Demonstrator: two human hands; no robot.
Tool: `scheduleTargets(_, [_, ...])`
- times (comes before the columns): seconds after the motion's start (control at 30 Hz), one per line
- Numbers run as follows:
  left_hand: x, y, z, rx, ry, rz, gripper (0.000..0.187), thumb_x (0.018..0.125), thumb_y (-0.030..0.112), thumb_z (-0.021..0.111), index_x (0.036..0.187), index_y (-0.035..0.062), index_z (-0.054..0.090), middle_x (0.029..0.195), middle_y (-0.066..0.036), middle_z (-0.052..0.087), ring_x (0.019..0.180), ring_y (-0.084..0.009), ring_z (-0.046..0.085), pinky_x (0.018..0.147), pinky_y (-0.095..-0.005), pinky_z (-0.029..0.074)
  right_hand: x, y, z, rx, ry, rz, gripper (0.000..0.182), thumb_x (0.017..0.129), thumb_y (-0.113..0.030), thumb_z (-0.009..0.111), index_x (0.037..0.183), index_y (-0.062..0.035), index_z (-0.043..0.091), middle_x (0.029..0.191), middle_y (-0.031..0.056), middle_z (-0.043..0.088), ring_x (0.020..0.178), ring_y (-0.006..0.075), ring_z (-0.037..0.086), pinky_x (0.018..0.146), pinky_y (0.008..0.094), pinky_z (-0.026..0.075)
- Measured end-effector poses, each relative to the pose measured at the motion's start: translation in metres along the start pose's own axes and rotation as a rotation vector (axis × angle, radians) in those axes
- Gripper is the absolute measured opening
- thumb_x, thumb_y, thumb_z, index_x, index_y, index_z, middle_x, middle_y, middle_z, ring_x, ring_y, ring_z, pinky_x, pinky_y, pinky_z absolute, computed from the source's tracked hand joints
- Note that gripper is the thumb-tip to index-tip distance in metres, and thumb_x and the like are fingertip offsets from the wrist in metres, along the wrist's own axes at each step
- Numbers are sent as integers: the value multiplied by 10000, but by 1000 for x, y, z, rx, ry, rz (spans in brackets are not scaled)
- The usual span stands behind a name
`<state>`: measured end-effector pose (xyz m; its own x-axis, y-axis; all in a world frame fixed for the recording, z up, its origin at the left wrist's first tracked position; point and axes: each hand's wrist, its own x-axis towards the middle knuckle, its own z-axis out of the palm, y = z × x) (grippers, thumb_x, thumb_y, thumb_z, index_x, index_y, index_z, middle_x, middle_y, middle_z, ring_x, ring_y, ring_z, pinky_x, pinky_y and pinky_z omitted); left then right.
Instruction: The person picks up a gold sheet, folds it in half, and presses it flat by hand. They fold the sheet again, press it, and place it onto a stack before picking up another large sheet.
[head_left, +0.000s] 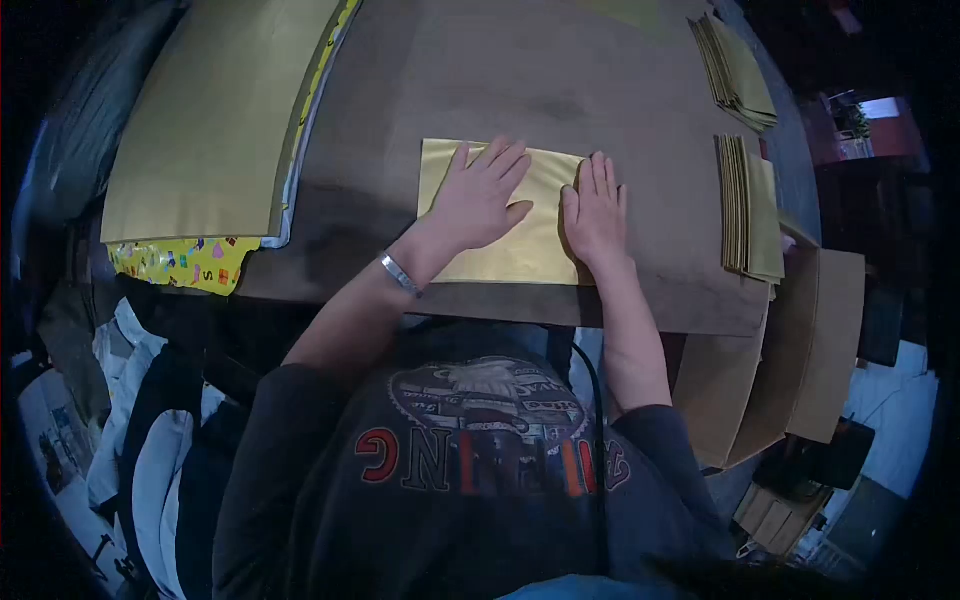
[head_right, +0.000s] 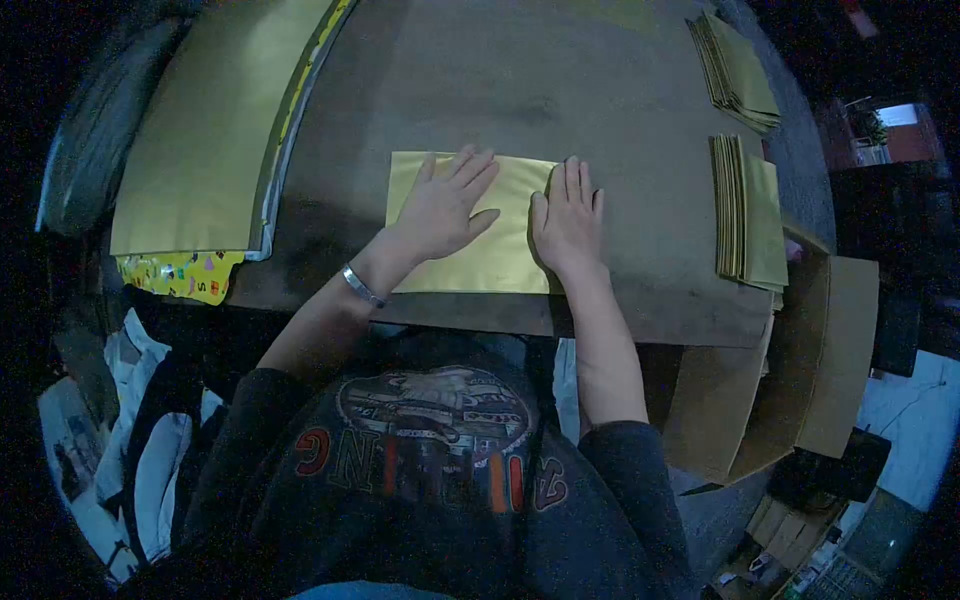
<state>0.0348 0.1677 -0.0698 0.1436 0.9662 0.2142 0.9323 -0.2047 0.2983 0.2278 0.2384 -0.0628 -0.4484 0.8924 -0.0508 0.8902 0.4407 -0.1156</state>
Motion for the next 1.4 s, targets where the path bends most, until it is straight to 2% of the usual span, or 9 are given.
scheduleTargets(0.3, [-44, -52, -39, 163, -48, -246, 694, 903, 497, 520, 1431, 67, 382, 1527, -92, 317, 1433, -306, 235, 1086, -663, 208, 3, -24, -18, -74, -102, 54, 615, 1002, -349, 324, 1471, 36, 225, 1573, 194, 142, 1472, 313, 92, 1165, 558, 110])
scheduleTargets(0.53, [-46, -57, -39, 184, -81, -236, 658, 913, 437, 522, 1442, 79, 364, 1530, -108, 309, 1417, -355, 251, 1065, -693, 203, 21, -111, 5, 96, 36, -487, 570, 988, -341, 361, 1424, 24, 336, 1537, 186, 260, 1448, 310, 197, 1168, 511, 159])
scheduleTargets(0.8, [-45, -53, -43, 204, -103, -263, 660, 918, 427, 507, 1459, 83, 348, 1552, -106, 270, 1429, -369, 219, 1066, -697, 195, 11, 5, 1, 68, 20, -91, 634, 997, -409, 357, 1473, 0, 265, 1569, 154, 197, 1466, 279, 143, 1181, 492, 122])
scheduleTargets(0.97, [-47, -58, -37, 192, -70, -258, 645, 907, 439, 528, 1429, 91, 378, 1526, -183, 280, 1411, -414, 238, 1035, -718, 227, 7, 11, -14, -24, -64, 35, 721, 986, -509, 325, 1499, -17, 207, 1593, 120, 139, 1477, 273, 94, 1178, 525, 106])
scheduleTargets(1.13, [-56, -54, -35, 114, 29, -390, 694, 914, 456, 532, 1437, 42, 339, 1523, -219, 261, 1415, -409, 226, 1083, -648, 234, 21, 69, -35, 59, -109, 472, 733, 977, -527, 331, 1499, -25, 224, 1595, 114, 120, 1471, 292, 83, 1166, 544, 122])
scheduleTargets(1.17, [-65, -54, -31, 44, 96, -420, 722, 912, 442, 548, 1449, 23, 309, 1520, -229, 261, 1416, -400, 228, 1110, -614, 210, 30, 80, -44, 53, -156, 446, 634, 978, -464, 373, 1443, -32, 362, 1542, 144, 269, 1428, 305, 239, 1138, 520, 240])
scheduleTargets(1.2, [-75, -54, -32, 14, 99, -418, 719, 912, 435, 553, 1451, 26, 309, 1518, -230, 263, 1416, -400, 227, 1113, -611, 201, 44, 85, -46, 46, -153, 449, 634, 978, -464, 373, 1443, -32, 362, 1542, 144, 269, 1428, 305, 239, 1138, 520, 240])
scheduleTargets(1.27, [-103, -41, -35, -8, 102, -376, 706, 910, 407, 569, 1448, 29, 313, 1511, -228, 274, 1412, -404, 228, 1116, -607, 190, 63, 79, -36, 246, -80, 201, 481, 937, -397, 495, 1264, -47, 548, 1326, 155, 513, 1252, 305, 474, 1027, 434, 416])
scheduleTargets(1.4, [-139, -19, -41, 18, 106, -333, 695, 885, 370, 600, 1435, 32, 343, 1490, -226, 312, 1404, -402, 244, 1111, -617, 187, 46, 31, -57, 383, -168, 158, 460, 860, -369, 602, 1230, -97, 580, 1299, 156, 534, 1230, 298, 495, 1004, 428, 438])
